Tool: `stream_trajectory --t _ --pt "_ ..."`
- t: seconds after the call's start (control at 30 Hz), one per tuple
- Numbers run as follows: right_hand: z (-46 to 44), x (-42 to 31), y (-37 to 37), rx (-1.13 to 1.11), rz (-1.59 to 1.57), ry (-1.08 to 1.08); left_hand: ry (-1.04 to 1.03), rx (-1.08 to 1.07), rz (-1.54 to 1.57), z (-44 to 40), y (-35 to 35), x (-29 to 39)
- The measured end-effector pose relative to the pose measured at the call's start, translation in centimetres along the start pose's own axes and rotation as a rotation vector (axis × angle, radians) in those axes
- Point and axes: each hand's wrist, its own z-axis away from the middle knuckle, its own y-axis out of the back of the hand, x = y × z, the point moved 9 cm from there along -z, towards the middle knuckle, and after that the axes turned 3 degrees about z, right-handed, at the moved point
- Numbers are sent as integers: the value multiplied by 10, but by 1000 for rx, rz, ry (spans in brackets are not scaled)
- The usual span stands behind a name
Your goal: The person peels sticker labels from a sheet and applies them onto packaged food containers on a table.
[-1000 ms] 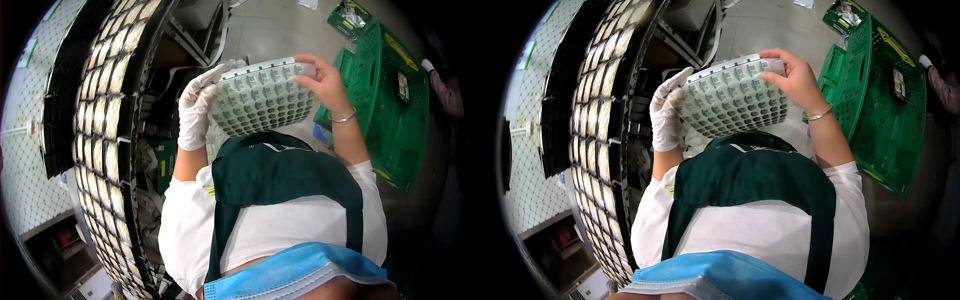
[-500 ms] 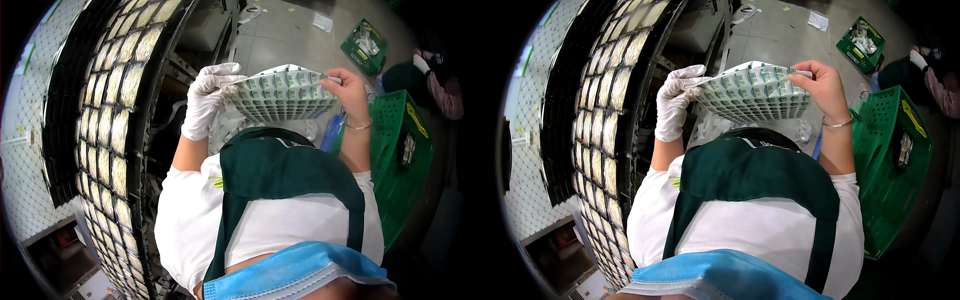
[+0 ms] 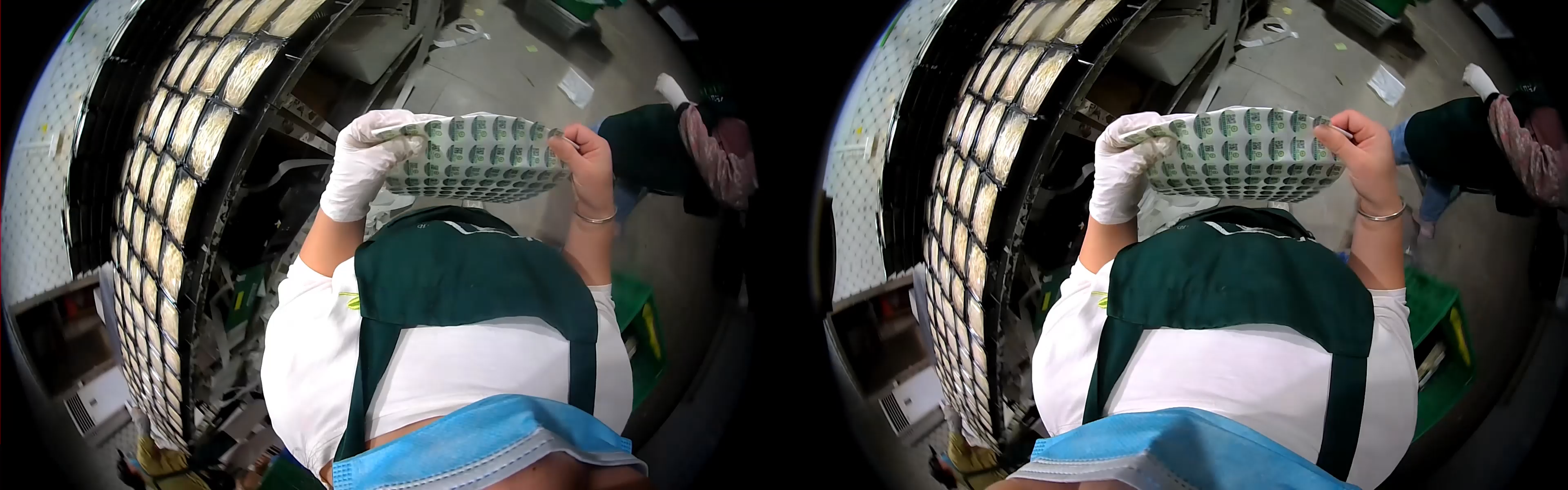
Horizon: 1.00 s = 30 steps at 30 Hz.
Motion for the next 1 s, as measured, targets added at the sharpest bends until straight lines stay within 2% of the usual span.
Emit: stream_trajectory --t 0.1,0.2,0.23,0.3,0.4,0.5,0.57,0.67,0.77,0.83,0.87,0.9,0.97,1.0 --pt "-26 -1 37 -61 -21 6 -34 50 -45 -21 -30 -2" --pt "-47 -8 67 -164 6 46 -273 -151 -135 -39 -60 9" --pt "-53 -11 73 -213 11 88 -355 -186 -279 -43 -67 11" --pt "-67 -16 85 -268 15 133 -294 -26 -277 -52 -78 11" --pt "-92 -14 92 -308 22 199 -190 132 -42 -82 -87 -6" --pt "-111 -10 91 -331 -13 229 -140 144 -16 -100 -91 -10" --pt "-129 -4 92 -348 -52 215 -27 317 -330 -107 -58 -23" --pt "-161 9 92 -331 -49 209 -31 356 -178 -132 -45 -27" --pt "-195 13 72 -449 105 162 -67 295 42 -165 -28 -20" --pt "-229 22 59 -455 182 70 -104 332 65 -190 -7 -13" --pt "-253 28 48 -580 384 76 -105 330 78 -205 7 -14" --pt "-261 26 39 -576 398 79 -107 364 23 -210 28 -16" --pt "-305 -27 29 -224 880 573 -96 437 -51 -243 53 -7" --pt "-325 -32 15 -234 892 573 -57 444 -93 -258 65 -7"
